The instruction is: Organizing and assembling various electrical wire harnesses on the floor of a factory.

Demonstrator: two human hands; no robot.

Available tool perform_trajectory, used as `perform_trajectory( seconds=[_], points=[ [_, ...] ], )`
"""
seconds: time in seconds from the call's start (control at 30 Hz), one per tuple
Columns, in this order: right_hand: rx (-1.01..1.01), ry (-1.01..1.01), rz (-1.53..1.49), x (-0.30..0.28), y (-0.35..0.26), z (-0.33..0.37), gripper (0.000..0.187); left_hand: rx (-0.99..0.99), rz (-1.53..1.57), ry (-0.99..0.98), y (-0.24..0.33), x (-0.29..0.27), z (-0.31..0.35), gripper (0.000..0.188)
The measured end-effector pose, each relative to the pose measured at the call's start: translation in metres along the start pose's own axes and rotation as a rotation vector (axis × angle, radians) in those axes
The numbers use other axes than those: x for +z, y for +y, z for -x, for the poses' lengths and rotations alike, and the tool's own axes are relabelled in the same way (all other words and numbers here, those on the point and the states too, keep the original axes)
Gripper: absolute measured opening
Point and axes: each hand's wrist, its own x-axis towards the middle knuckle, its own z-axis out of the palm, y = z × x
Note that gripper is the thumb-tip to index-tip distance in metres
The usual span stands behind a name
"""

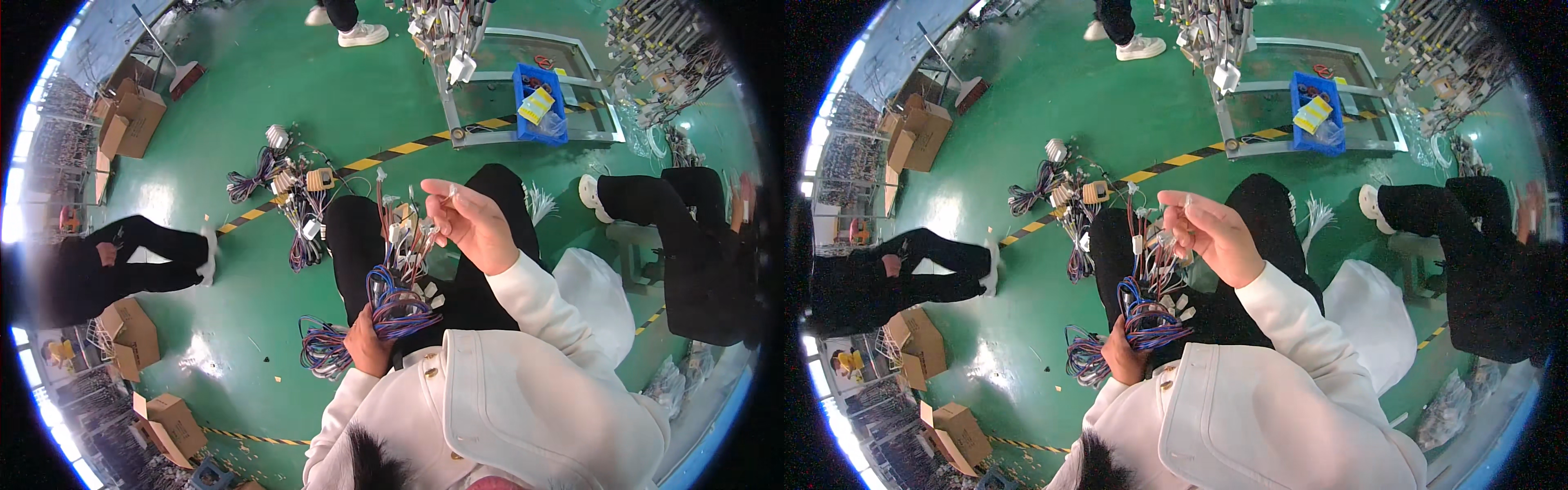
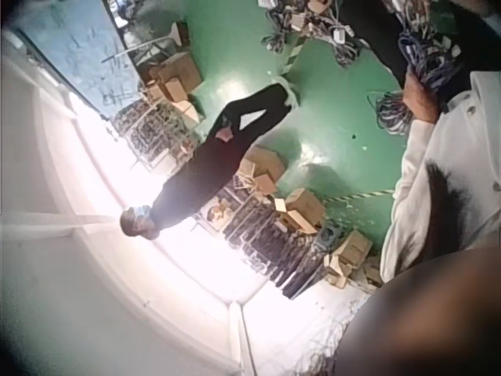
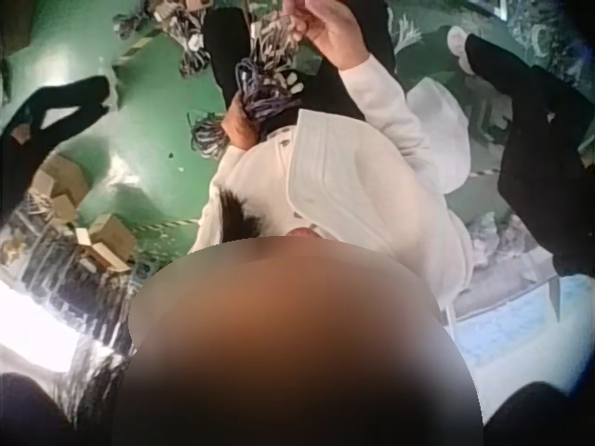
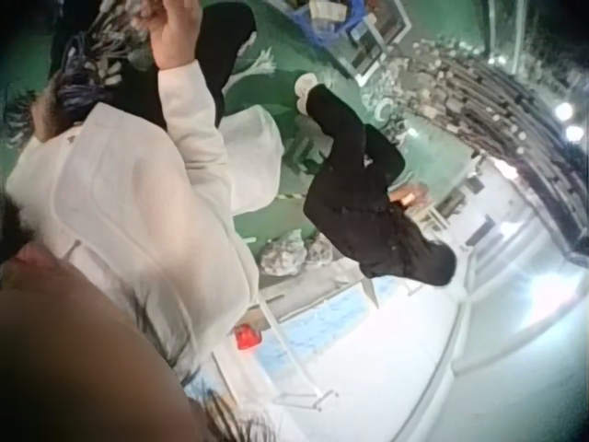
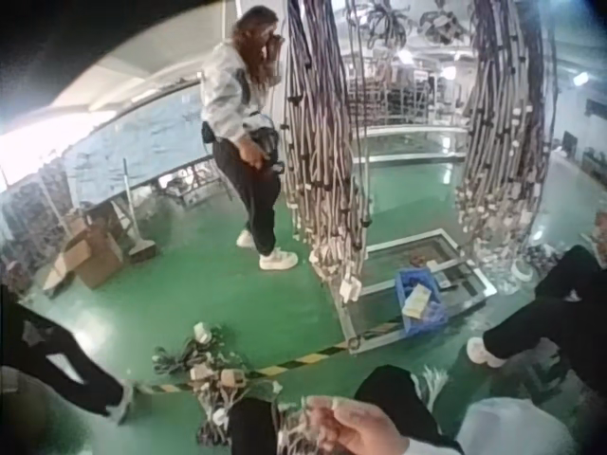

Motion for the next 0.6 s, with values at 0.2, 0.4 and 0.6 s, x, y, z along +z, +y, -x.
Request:
perform_trajectory(
  seconds=[0.2,0.4,0.6],
  points=[
    [-0.056,-0.061,0.027,0.0035,0.0032,0.0013,0.046,0.006,0.013,0.009,0.0015,-0.0011,0.0001,0.076],
    [-0.062,-0.076,-0.066,0.0001,0.0074,-0.0010,0.045,0.004,0.028,-0.003,0.0029,-0.0040,-0.0009,0.078],
    [0.002,-0.058,-0.173,-0.0024,0.0083,-0.0019,0.047,-0.006,0.029,-0.018,0.0069,-0.0080,-0.0023,0.080]
  ],
)
